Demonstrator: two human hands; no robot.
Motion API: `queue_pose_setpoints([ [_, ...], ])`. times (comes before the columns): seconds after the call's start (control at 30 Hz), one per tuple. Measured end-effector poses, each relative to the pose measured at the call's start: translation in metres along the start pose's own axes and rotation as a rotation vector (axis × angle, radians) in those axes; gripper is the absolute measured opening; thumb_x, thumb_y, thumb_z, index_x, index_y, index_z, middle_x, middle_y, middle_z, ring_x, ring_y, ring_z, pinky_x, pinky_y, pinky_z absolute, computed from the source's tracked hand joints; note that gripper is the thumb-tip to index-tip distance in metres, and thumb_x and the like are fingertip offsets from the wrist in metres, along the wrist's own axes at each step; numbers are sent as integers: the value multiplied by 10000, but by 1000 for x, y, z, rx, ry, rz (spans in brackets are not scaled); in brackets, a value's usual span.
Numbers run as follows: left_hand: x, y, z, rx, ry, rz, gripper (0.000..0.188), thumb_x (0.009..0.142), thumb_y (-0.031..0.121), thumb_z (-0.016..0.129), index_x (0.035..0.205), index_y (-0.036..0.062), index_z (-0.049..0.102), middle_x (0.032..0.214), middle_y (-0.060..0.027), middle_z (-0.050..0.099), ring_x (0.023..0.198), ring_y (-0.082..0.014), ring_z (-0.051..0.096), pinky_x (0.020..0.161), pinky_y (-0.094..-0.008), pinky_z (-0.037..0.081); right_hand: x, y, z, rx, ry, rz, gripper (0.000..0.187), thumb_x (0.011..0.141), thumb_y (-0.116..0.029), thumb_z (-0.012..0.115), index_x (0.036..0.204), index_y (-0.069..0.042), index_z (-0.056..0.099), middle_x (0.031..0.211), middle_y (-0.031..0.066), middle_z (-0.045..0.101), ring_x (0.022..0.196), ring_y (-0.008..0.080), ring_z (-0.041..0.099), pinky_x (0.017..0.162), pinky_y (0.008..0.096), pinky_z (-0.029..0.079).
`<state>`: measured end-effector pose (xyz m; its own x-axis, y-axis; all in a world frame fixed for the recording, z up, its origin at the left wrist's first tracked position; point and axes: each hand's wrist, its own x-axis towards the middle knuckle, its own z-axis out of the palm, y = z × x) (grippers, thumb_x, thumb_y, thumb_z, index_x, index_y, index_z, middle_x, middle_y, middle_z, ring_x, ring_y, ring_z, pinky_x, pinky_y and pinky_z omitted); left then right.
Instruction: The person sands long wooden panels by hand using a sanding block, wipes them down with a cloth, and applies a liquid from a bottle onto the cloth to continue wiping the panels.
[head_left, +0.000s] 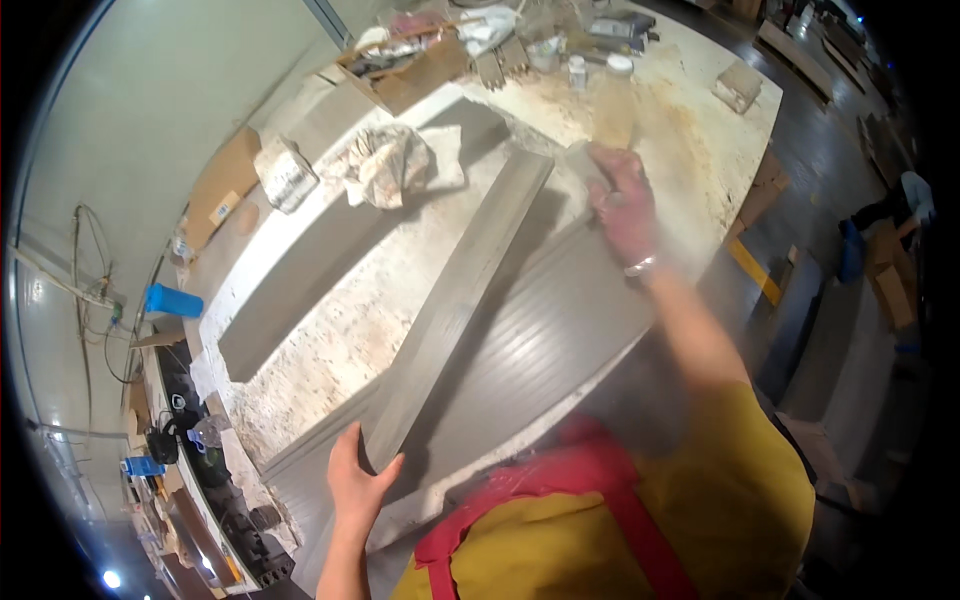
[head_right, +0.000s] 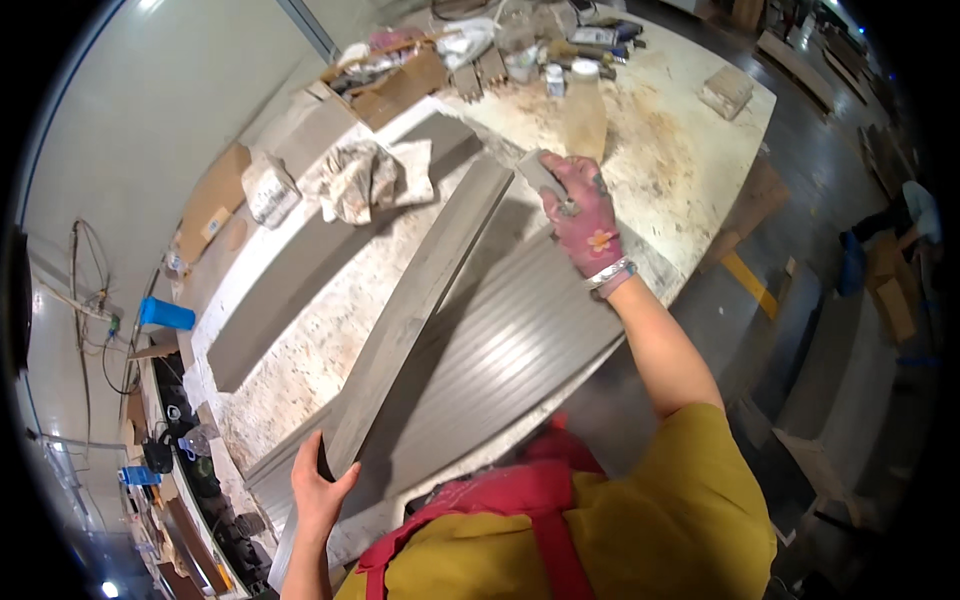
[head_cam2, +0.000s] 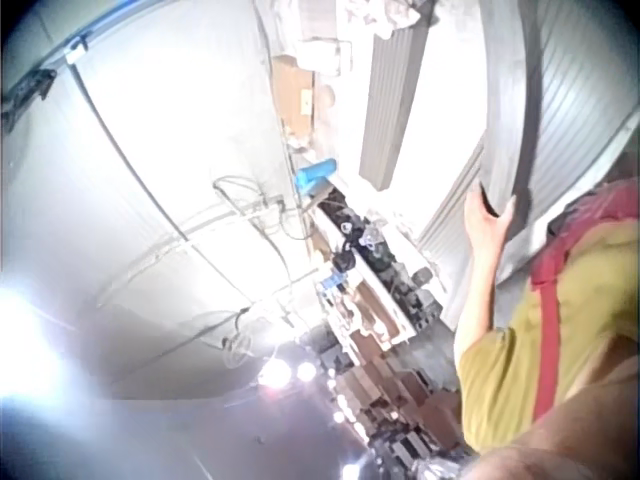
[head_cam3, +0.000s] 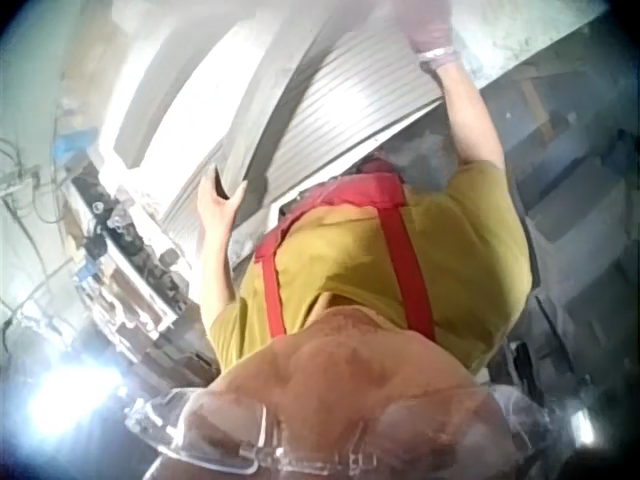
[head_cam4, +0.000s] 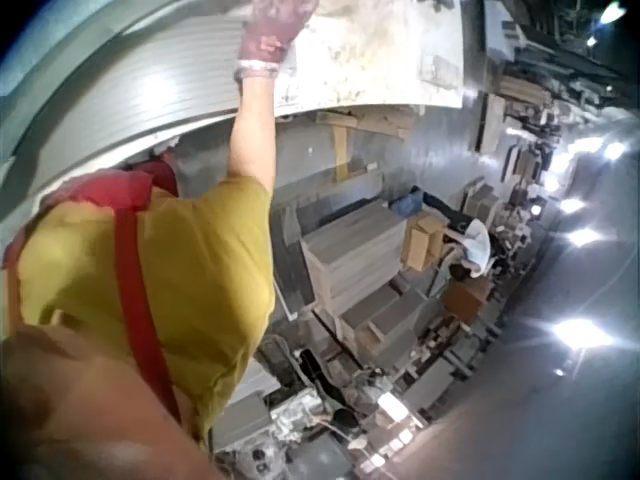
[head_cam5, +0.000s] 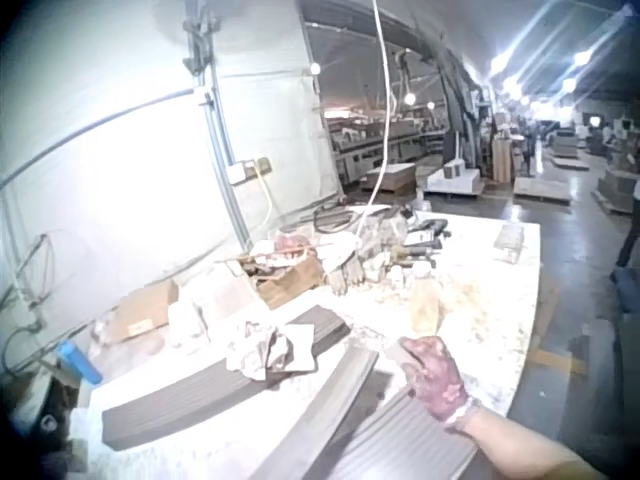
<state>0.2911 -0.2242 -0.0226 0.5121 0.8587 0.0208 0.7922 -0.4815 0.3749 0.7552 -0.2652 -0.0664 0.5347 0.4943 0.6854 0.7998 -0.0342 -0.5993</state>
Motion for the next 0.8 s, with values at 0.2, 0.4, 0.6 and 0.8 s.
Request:
queue_pose_setpoints([
  [0.2,-6,18,42,-2,-85,108,654,603,221,798,1151,-15,530,1125,-179,537,1036,-361,522,871,-416,434,-59,-6,-67,-64,-164,122,399,779,-32,614,1174,-65,575,1018,145,544,954,290,557,837,339,451],
  [0.4,-18,24,69,-69,-121,199,680,585,218,809,1162,-1,524,1132,-165,521,1033,-353,505,882,-419,423,-118,-14,-117,-278,-288,74,428,735,-46,650,1158,-58,588,1029,165,557,940,330,564,825,364,465],
  [0.6,-16,12,77,38,-106,297,726,553,219,826,1179,6,525,1125,-160,502,1023,-342,469,882,-436,386,-168,-45,-105,-321,-459,-50,427,718,-73,652,1139,-127,612,1003,133,599,952,315,579,814,421,485],
  [0.8,-14,-1,85,-46,-132,338,743,545,230,832,1189,14,532,1107,-162,494,1009,-339,465,877,-442,376,-188,-27,-98,-358,-522,-144,403,752,-105,628,1144,-201,619,961,120,608,910,306,589,790,421,486],
])
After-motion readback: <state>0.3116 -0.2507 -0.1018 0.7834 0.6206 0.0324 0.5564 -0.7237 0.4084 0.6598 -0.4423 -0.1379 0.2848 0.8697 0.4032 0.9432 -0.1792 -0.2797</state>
